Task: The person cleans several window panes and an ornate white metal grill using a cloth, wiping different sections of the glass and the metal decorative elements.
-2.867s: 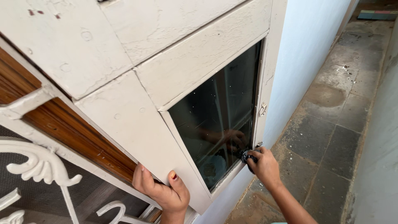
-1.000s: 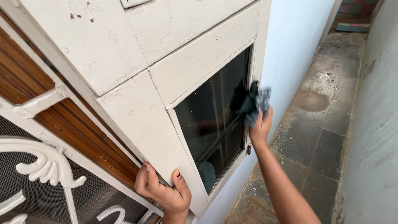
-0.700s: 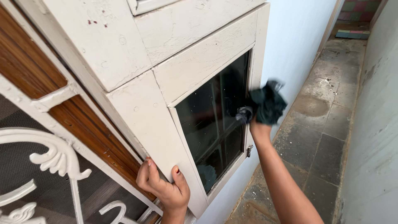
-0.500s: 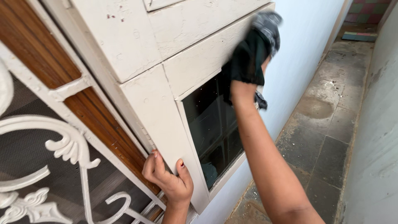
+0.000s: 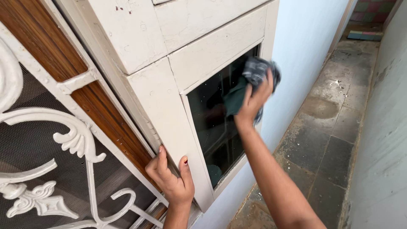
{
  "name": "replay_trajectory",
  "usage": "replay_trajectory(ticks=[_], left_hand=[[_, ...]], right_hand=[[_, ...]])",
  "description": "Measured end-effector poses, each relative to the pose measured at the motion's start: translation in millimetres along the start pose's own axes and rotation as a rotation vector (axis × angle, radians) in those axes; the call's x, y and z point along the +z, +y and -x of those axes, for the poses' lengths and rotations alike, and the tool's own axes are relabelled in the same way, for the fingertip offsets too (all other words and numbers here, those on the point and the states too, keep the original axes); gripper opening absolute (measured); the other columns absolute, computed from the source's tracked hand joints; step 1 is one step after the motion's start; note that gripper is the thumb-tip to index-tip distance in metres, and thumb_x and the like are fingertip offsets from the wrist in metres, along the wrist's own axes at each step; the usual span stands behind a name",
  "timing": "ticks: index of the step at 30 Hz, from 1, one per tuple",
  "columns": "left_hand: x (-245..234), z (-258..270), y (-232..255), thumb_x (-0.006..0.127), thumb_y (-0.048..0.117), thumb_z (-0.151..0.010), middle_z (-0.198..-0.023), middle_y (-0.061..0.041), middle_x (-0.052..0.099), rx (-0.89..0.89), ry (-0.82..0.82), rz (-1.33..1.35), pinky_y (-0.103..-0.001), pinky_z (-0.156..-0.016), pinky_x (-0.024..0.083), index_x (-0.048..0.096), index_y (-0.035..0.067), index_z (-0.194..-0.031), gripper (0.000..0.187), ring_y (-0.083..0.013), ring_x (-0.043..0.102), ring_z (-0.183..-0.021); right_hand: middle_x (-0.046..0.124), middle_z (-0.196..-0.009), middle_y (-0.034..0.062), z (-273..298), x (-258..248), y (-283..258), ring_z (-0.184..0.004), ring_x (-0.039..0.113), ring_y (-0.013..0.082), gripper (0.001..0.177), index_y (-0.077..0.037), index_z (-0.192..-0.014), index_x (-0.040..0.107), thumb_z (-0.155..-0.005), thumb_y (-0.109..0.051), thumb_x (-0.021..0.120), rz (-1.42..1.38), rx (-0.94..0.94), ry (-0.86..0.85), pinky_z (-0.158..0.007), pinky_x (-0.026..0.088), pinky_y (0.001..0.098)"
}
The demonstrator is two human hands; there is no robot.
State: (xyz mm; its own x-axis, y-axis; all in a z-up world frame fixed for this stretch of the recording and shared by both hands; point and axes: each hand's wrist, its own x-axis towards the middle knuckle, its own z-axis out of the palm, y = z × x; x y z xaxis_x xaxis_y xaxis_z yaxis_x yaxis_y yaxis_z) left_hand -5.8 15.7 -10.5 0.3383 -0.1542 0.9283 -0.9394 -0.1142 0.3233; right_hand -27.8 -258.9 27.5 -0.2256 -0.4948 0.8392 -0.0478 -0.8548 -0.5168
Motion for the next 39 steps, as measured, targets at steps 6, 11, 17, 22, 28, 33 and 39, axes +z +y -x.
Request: replay_trajectory(ticks=[6, 11, 17, 22, 28, 33, 39], left_hand=[[-14, 33, -9, 0.064, 0.017, -0.097, -0.123, -0.019, 0.044, -0.048, -0.106, -0.04, -0.043, -0.095, 0.042, 0.035, -0.005, -0.152, 0.065, -0.03, 0.047, -0.114], [0, 104, 22, 0.061, 0.032, -0.101, -0.122, -0.011, 0.05, 0.311, -0.532, 0.045, -0.052, -0.106, 0.043, 0.058, 0.018, -0.127, 0.03, -0.0271, 0.051, -0.115], [14, 123, 47, 0.053, 0.053, -0.1, -0.143, -0.023, 0.049, 0.197, -0.636, 0.094, -0.059, -0.114, 0.029, 0.053, 0.015, -0.148, 0.061, -0.0409, 0.042, -0.138], [2, 116, 56, 0.05, 0.047, -0.108, -0.15, -0.02, 0.045, 0.139, -0.516, 0.096, -0.063, -0.12, 0.032, 0.04, 0.024, -0.157, 0.054, -0.0404, 0.04, -0.147], [-40, -9, 58, 0.072, 0.026, -0.107, -0.148, -0.006, 0.049, 0.441, -0.21, 0.13, -0.044, -0.11, 0.057, 0.056, 0.03, -0.146, 0.042, -0.0272, 0.057, -0.14], [-72, -149, 75, 0.068, 0.02, -0.102, -0.146, -0.014, 0.047, 0.223, 0.265, -0.097, -0.046, -0.119, 0.042, 0.059, 0.014, -0.139, 0.038, -0.0309, 0.047, -0.139], [-22, -118, 53, 0.074, 0.029, -0.094, -0.141, -0.024, 0.038, -0.046, 0.181, -0.087, -0.056, -0.114, 0.035, 0.04, 0.004, -0.144, 0.066, -0.0405, 0.041, -0.135]], right_hand=[[0.031, -0.155, 0.0284, 221, -73, 17, -0.148, 0.032, 0.0447, 0.067, 0.004, -0.151, 0.028, -0.09, 0.0, 0.055, 0.022, 0.276, -0.307, -0.125, 0.023, 0.045], [0.046, -0.14, 0.0121, 261, -181, -7, -0.135, 0.045, 0.0334, 0.051, -0.013, -0.122, 0.058, -0.075, -0.012, 0.078, 0.185, 0.687, -1.219, -0.11, 0.044, 0.0401], [0.062, -0.128, 0.0142, 254, -194, 20, -0.12, 0.059, 0.0298, 0.05, -0.003, -0.133, 0.055, -0.088, -0.018, 0.07, -0.596, 0.548, -1.003, -0.1, 0.047, 0.0418], [0.067, -0.114, 0.0103, 194, -200, -7, -0.099, 0.065, 0.0218, 0.043, -0.006, -0.137, 0.056, -0.096, -0.017, 0.057, -1.194, 1.701, -0.573, -0.086, 0.053, 0.0368], [0.044, -0.151, 0.0184, 90, -193, -106, -0.14, 0.045, 0.0319, 0.064, -0.004, -0.157, 0.035, -0.097, -0.014, 0.054, -1.885, 0.99, -1.017, -0.117, 0.033, 0.0452], [0.035, -0.161, 0.02, 69, -158, -136, -0.155, 0.032, 0.0317, 0.055, -0.003, -0.145, 0.043, -0.095, -0.015, 0.061, -0.907, 0.455, -0.864, -0.124, 0.028, 0.0484], [0.021, -0.167, 0.0191, 106, -124, -128, -0.155, 0.023, 0.0347, 0.059, -0.003, -0.148, 0.04, -0.095, -0.022, 0.059, -0.507, 0.361, -0.857, -0.122, 0.02, 0.0462]])
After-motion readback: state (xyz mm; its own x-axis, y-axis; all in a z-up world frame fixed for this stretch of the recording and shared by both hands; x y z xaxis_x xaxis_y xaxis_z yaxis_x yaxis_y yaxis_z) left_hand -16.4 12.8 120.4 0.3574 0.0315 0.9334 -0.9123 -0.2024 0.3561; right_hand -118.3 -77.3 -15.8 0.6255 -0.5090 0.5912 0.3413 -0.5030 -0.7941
